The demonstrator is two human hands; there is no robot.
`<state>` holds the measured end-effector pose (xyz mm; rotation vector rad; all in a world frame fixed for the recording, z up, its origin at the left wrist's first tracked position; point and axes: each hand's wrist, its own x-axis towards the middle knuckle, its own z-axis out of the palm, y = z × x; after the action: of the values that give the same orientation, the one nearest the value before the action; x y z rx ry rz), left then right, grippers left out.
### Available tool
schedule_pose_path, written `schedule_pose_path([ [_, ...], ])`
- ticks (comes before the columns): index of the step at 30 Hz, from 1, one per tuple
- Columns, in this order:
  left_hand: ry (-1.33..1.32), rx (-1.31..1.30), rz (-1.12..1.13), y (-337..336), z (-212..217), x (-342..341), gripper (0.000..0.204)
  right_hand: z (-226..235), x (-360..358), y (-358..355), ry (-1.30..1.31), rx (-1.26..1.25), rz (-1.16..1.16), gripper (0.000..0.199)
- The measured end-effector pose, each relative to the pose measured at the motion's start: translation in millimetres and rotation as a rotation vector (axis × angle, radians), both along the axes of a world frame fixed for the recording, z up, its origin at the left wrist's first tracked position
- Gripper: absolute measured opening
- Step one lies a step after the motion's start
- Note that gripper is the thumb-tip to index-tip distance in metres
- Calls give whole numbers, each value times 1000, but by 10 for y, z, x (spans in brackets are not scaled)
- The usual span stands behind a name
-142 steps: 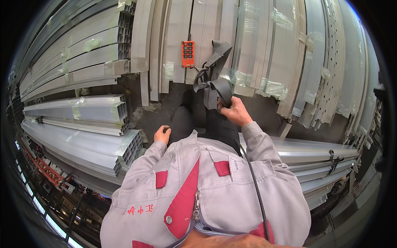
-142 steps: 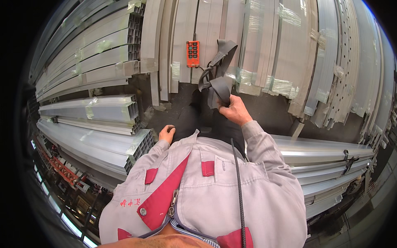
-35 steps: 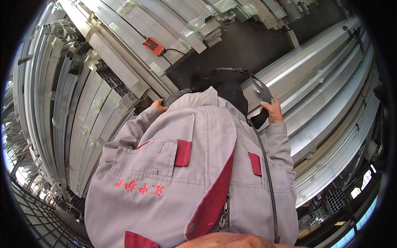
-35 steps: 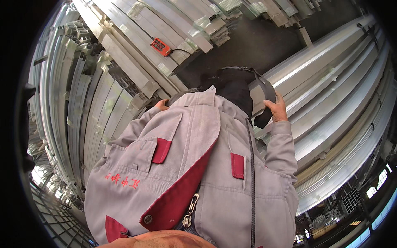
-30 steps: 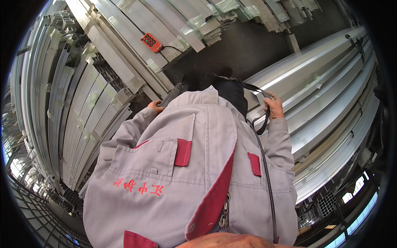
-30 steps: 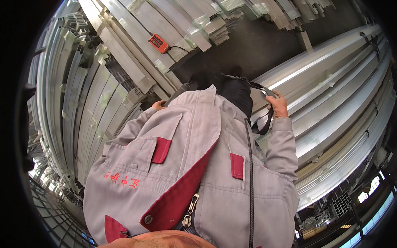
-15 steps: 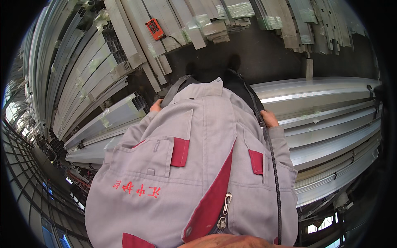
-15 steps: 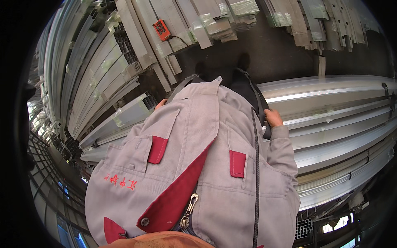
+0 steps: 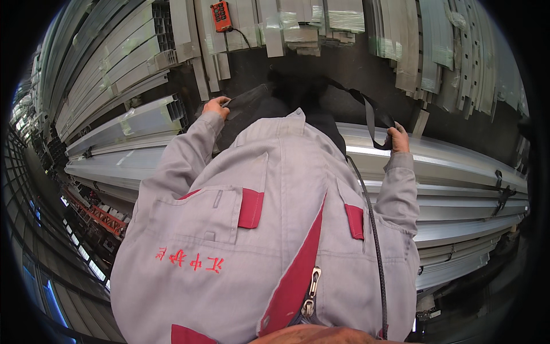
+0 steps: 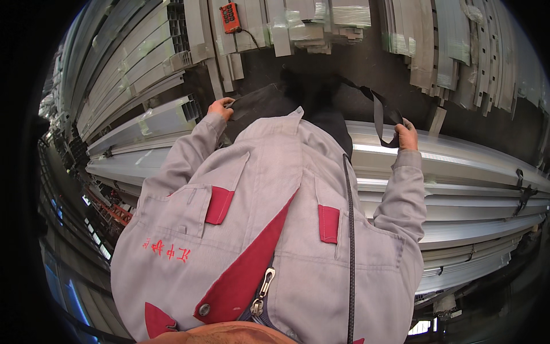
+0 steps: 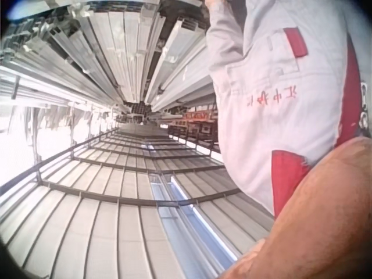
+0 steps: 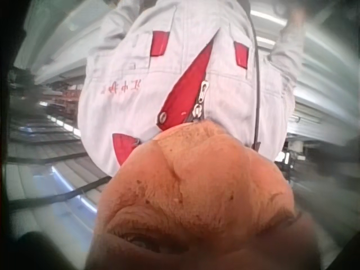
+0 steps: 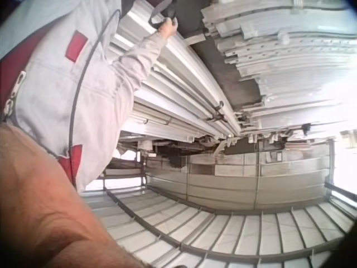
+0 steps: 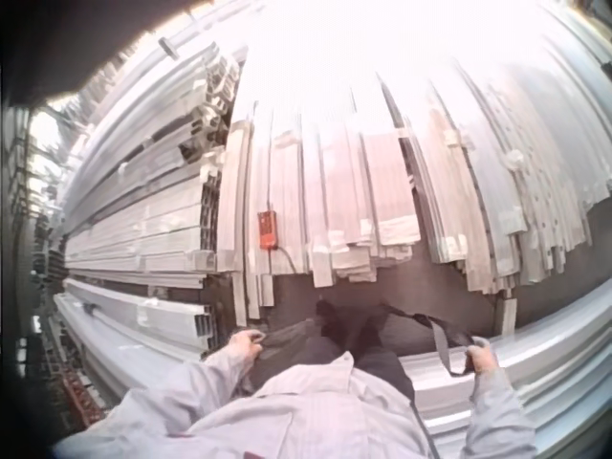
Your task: The person uses a handheld remote control to operate an overhead crane, attaching straps to a bundle of aluminum profiles, lifting the load, and moving it to a new location. The person then detaches the straps and places the bundle on the floor.
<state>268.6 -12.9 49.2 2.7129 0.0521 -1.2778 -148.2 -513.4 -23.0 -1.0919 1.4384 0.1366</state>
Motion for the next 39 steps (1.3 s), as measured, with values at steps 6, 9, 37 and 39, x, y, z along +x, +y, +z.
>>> schedule_pose_path([
  [6,-173,-18,21,-789,-219,-51,32,-127,810,-376,-54,-27,-101,59],
  [9,-189,6,50,-1098,-247,-34,29,-103,1244,-535,-21,31,-159,53],
  [37,-267,-468,698,-1619,-1051,-216,23,-709,2956,-2060,-276,-103,12,34],
  [39,-276,-461,624,-1713,-1013,-293,22,-679,3058,-2105,-280,-93,61,34],
])
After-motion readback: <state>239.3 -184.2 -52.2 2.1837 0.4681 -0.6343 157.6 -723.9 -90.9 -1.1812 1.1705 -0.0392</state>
